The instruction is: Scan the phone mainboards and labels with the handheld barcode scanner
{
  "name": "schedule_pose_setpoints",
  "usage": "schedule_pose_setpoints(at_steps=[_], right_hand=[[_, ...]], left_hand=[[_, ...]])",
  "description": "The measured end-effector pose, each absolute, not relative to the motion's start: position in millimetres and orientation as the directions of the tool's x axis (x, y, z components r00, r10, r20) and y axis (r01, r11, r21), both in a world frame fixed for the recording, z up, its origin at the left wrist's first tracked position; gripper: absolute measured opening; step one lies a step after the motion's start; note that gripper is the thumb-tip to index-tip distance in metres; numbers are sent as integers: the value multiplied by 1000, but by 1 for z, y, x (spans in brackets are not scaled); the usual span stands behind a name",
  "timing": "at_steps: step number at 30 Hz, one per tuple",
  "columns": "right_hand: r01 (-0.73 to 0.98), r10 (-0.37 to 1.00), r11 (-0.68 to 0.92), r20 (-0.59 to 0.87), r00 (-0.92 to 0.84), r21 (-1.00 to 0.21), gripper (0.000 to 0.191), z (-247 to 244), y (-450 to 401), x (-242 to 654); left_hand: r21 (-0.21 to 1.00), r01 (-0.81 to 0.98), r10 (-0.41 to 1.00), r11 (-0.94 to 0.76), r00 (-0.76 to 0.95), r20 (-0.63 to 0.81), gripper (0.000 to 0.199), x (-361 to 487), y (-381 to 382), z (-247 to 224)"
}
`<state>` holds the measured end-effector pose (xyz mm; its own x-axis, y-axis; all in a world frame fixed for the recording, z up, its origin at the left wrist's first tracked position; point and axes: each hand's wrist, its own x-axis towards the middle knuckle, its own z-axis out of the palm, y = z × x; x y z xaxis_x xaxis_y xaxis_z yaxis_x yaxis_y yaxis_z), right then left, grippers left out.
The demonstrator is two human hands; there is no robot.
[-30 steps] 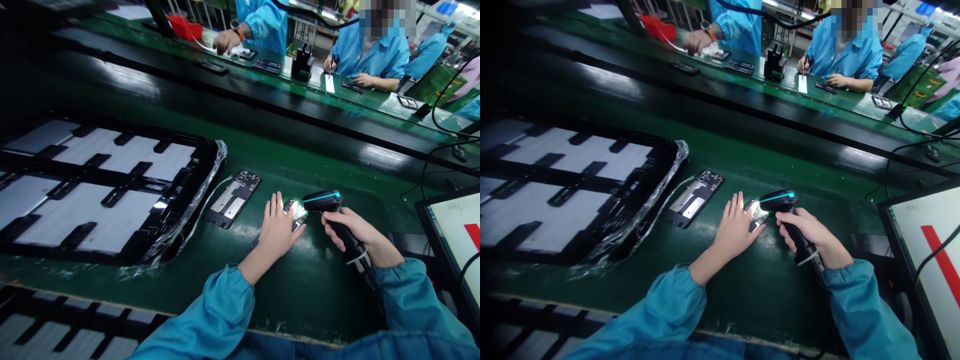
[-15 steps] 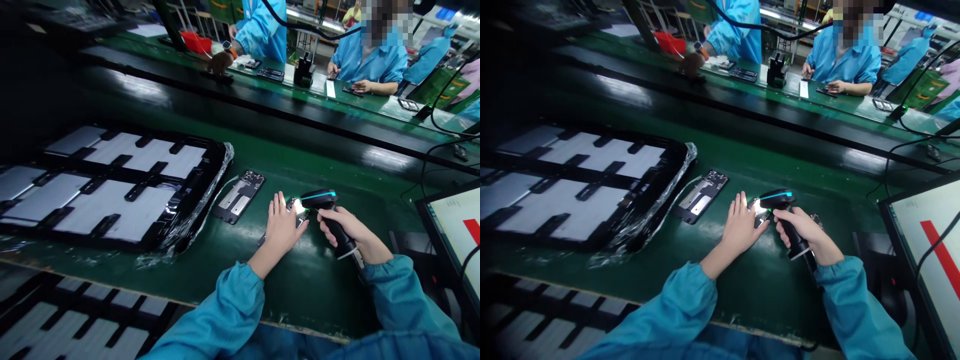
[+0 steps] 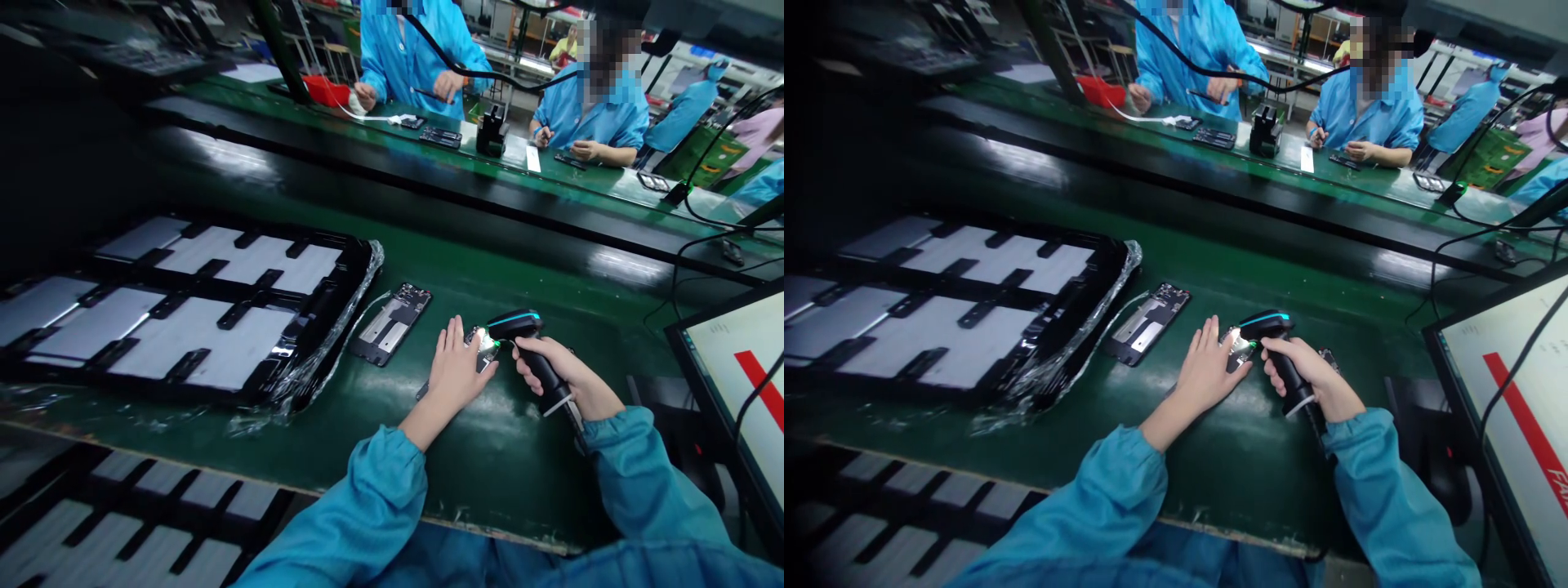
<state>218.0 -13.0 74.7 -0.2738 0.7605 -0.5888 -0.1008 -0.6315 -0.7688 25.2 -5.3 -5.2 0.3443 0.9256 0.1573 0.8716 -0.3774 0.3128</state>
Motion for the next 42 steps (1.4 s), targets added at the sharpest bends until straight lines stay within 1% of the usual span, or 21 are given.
schedule_pose_setpoints(at_steps=[7, 14, 31, 42], right_hand=[[-115, 763, -626, -577, -291, -771, 30, 75, -16, 217], [-132, 784, -599, -546, -295, -789, 31, 70, -16, 216], [-179, 830, -545, -498, -251, -819, 32, 67, -30, 211], [-169, 836, -538, -498, -230, -826, 32, 67, -30, 206]], left_hand=[[309, 866, 918, -392, 350, 184, 67, 23, -5, -9], [302, 871, 921, -387, 348, 176, 68, 24, -5, -9], [283, 880, 922, -382, 343, 178, 68, 25, -6, -8], [284, 877, 919, -387, 342, 195, 65, 25, -7, -6]])
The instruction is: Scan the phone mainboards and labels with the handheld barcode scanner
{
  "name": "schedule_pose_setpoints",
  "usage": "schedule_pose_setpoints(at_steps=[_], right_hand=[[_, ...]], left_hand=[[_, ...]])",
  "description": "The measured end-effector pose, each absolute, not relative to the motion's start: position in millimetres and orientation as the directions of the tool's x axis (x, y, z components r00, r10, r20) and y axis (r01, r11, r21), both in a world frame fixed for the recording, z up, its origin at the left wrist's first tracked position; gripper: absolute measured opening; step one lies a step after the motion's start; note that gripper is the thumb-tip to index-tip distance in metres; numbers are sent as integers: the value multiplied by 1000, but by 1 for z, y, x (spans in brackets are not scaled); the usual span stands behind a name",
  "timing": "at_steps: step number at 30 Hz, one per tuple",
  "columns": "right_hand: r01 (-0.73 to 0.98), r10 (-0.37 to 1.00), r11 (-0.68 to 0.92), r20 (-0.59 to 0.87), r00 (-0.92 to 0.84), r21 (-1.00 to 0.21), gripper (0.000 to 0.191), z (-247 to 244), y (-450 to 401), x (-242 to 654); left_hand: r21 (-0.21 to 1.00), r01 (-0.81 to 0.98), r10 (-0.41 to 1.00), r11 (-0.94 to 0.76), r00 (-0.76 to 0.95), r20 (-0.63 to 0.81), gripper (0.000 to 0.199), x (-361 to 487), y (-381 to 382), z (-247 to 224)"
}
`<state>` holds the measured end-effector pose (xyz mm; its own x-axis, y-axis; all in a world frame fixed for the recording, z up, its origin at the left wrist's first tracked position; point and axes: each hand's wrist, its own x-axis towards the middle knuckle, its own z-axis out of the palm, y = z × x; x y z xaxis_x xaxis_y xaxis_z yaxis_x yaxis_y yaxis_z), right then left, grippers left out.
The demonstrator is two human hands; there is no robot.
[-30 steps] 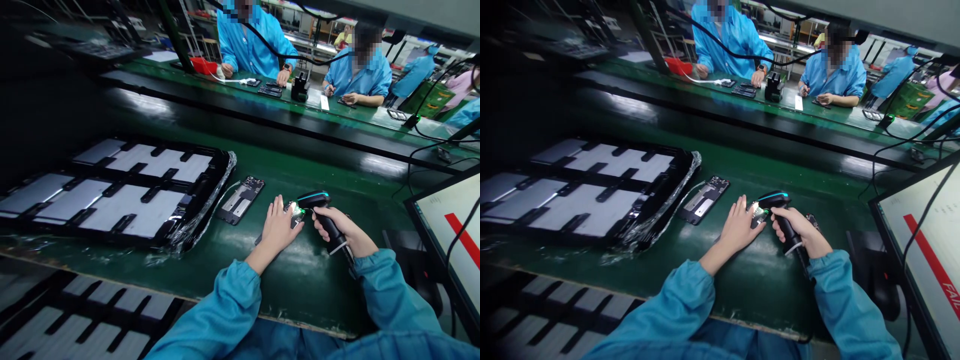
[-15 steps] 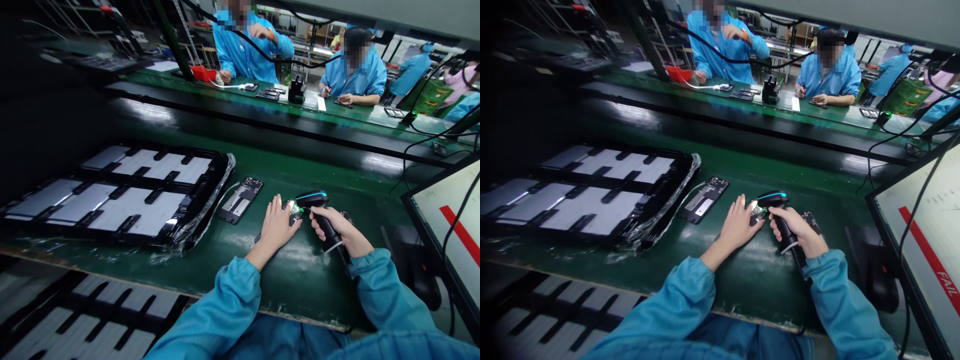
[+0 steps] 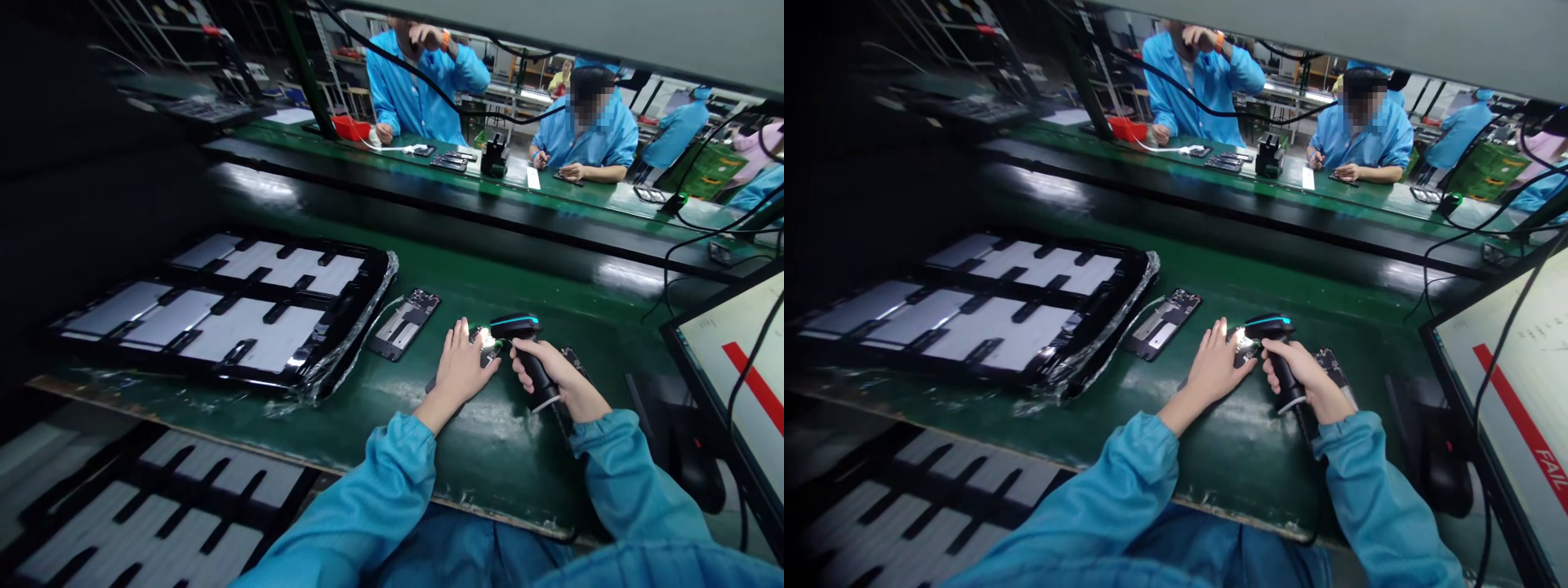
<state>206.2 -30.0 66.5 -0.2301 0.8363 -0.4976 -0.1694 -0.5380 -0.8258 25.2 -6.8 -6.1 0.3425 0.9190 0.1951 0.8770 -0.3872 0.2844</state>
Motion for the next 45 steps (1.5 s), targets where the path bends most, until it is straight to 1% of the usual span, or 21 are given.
schedule_pose_setpoints(at_steps=[10, 28, 34, 40, 45], right_hand=[[-178, 847, -521, -481, -225, -835, 31, 68, -34, 205], [-190, 861, -501, -462, -214, -845, 32, 66, -38, 202], [-198, 862, -499, -460, -212, -844, 32, 65, -41, 198], [-177, 861, -505, -479, -170, -845, 29, 61, -46, 198], [-131, 854, -515, -494, -165, -847, 25, 67, -46, 200]], left_hand=[[283, 880, 919, -382, 329, 216, 64, 26, -8, -6], [276, 883, 920, -379, 328, 213, 68, 26, -7, -10], [246, 889, 916, -385, 336, 220, 66, 26, -7, -13], [228, 883, 903, -410, 356, 242, 65, 25, -4, -20], [208, 882, 891, -423, 364, 271, 63, 24, -4, -21]])
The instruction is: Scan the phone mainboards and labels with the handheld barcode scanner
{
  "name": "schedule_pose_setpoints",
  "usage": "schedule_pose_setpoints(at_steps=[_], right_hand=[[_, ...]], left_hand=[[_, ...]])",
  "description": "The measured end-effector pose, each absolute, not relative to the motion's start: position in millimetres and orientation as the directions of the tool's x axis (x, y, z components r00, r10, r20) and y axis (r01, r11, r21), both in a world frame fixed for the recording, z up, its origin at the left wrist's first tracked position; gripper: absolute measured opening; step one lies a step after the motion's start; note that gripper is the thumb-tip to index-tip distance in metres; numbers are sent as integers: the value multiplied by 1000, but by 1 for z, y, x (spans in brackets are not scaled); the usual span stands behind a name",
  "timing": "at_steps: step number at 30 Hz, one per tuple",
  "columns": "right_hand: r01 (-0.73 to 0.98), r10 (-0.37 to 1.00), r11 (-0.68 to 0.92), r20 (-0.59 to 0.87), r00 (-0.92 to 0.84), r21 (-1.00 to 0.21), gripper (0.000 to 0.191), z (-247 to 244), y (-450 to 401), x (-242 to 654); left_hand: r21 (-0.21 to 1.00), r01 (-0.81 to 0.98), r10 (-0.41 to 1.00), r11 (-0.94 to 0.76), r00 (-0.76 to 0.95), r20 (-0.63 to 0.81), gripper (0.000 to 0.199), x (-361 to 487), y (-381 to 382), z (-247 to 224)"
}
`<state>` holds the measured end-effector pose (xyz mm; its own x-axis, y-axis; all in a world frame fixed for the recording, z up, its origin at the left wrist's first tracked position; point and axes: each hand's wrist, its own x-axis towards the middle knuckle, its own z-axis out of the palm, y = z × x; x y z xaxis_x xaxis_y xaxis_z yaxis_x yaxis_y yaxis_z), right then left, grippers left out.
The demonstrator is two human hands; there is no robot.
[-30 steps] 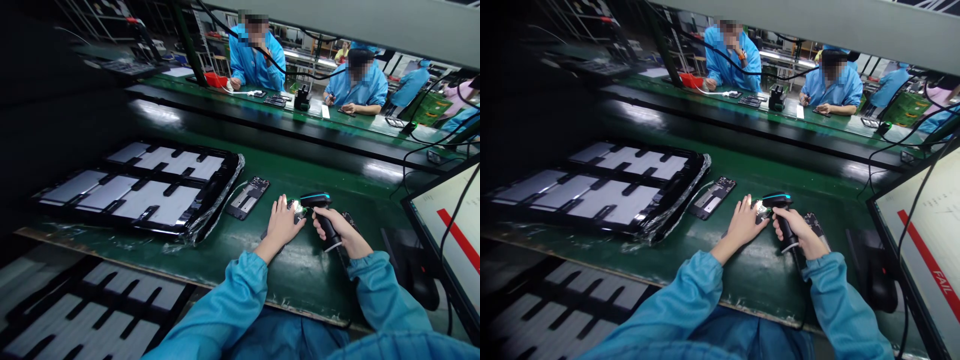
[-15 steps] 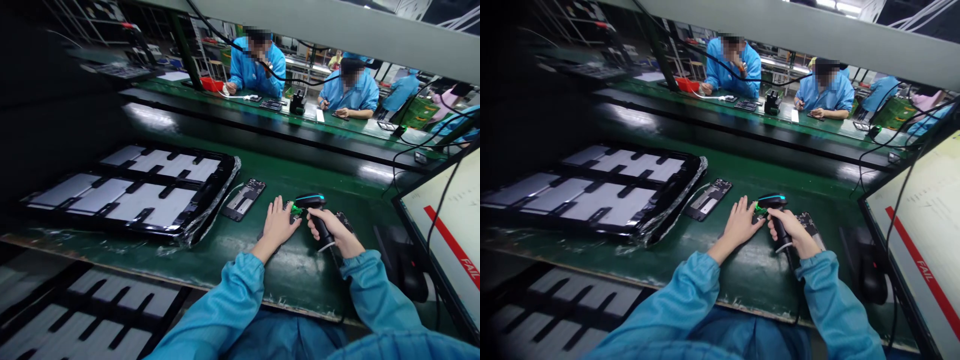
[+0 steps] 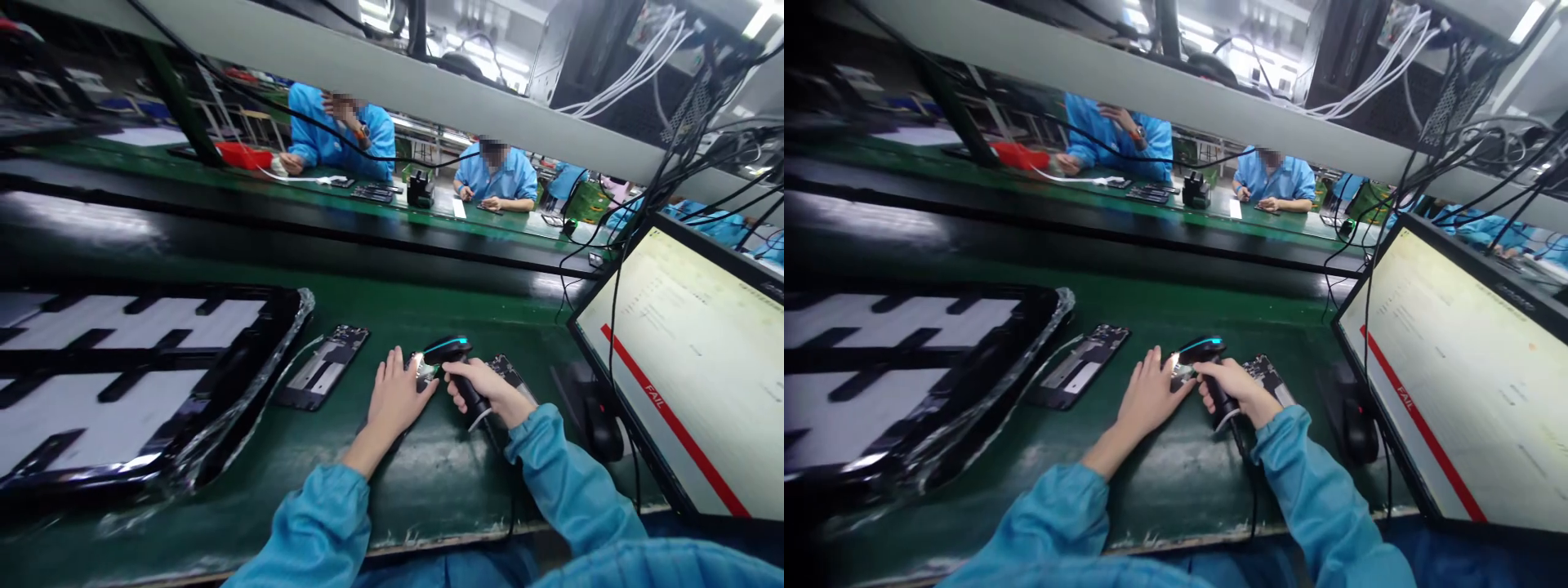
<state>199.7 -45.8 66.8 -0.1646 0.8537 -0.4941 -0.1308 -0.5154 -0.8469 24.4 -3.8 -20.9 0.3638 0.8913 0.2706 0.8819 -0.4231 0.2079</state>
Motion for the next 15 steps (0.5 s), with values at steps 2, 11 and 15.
schedule_pose_setpoints(at_steps=[2, 11, 15], right_hand=[[-93, 842, -529, -509, -176, -843, 24, 71, -43, 202], [93, 767, -598, -602, -221, -796, 29, 81, -12, 206], [111, 759, -606, -614, -218, -788, 29, 81, -9, 205]], left_hand=[[205, 879, 888, -431, 372, 271, 62, 23, -5, -19], [289, 851, 896, -439, 388, 217, 66, 18, -1, -14], [314, 845, 899, -433, 378, 222, 66, 18, -2, -13]])
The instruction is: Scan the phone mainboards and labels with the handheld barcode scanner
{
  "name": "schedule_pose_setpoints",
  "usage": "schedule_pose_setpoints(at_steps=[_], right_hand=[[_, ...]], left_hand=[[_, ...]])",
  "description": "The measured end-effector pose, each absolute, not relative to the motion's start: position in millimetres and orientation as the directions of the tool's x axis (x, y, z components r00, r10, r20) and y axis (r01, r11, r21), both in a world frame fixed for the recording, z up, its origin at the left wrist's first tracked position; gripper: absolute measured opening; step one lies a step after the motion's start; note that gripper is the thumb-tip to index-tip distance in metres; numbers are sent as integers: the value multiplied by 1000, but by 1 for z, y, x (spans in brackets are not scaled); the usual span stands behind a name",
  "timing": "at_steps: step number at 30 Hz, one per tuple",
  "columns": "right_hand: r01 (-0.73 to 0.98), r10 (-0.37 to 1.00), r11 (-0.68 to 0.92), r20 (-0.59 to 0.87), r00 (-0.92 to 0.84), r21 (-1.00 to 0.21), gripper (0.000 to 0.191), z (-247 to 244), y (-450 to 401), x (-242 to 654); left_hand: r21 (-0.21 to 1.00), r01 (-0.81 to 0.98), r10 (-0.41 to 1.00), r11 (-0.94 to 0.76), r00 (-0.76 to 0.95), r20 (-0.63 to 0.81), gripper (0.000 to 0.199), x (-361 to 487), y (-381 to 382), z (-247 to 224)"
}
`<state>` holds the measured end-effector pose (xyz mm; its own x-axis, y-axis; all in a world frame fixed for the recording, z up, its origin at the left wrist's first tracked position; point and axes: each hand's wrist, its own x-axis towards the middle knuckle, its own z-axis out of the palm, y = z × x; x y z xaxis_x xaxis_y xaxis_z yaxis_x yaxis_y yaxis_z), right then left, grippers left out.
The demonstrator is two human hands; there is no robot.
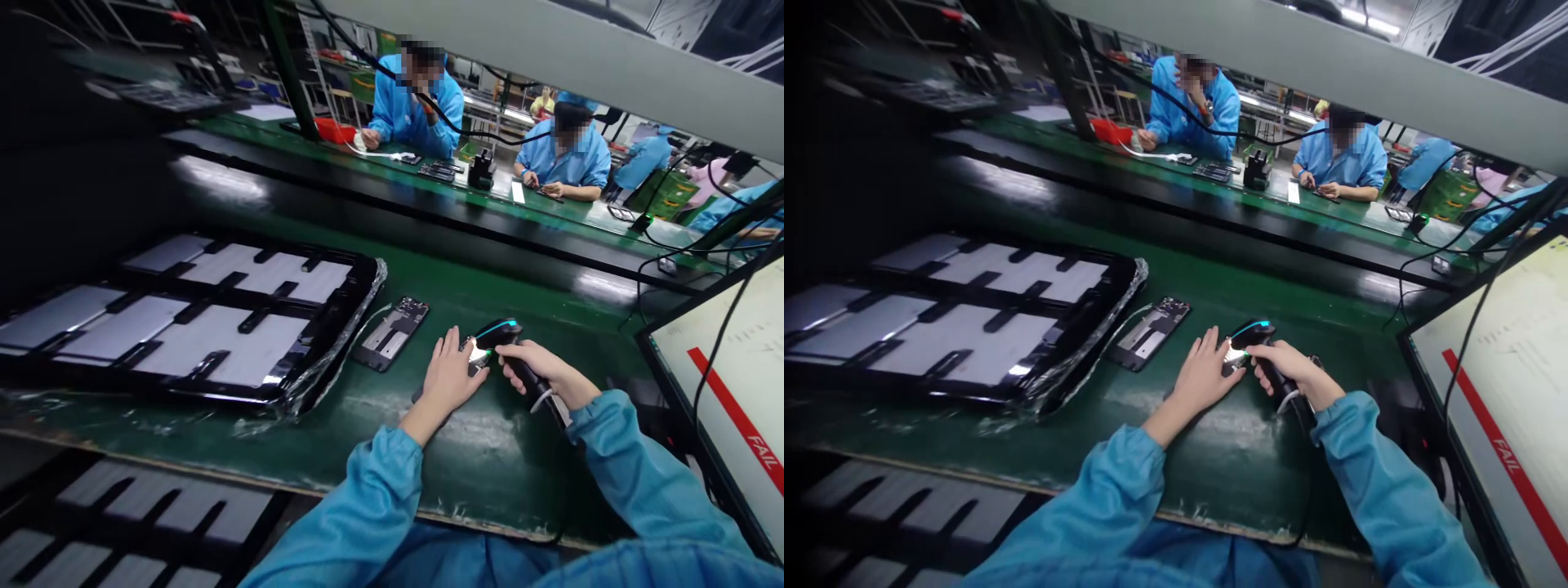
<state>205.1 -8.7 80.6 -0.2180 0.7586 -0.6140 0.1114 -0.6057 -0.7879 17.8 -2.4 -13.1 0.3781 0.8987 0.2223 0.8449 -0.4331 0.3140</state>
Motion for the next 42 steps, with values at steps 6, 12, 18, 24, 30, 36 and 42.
schedule_pose_setpoints(at_steps=[6, 12, 18, 24, 30, 36, 42], right_hand=[[94, 760, -604, -607, -233, -792, 30, 79, -7, 204], [81, 753, -613, -612, -239, -786, 30, 75, -4, 204], [45, 769, -598, -589, -249, -800, 27, 75, -6, 207], [18, 777, -590, -574, -257, -807, 28, 75, -9, 209], [6, 782, -585, -567, -259, -811, 27, 75, -11, 208], [-20, 793, -575, -552, -259, -818, 27, 75, -13, 209], [-43, 800, -567, -537, -267, -823, 28, 69, -18, 211]], left_hand=[[324, 845, 904, -425, 376, 206, 66, 18, -3, -12], [342, 839, 905, -423, 375, 201, 67, 18, -2, -14], [333, 840, 901, -429, 373, 220, 64, 18, -3, -13], [321, 844, 900, -431, 374, 224, 63, 18, -3, -12], [308, 848, 898, -432, 374, 231, 64, 18, -3, -15], [310, 845, 896, -436, 376, 235, 64, 18, -3, -14], [333, 836, 898, -436, 380, 220, 66, 17, -3, -13]])
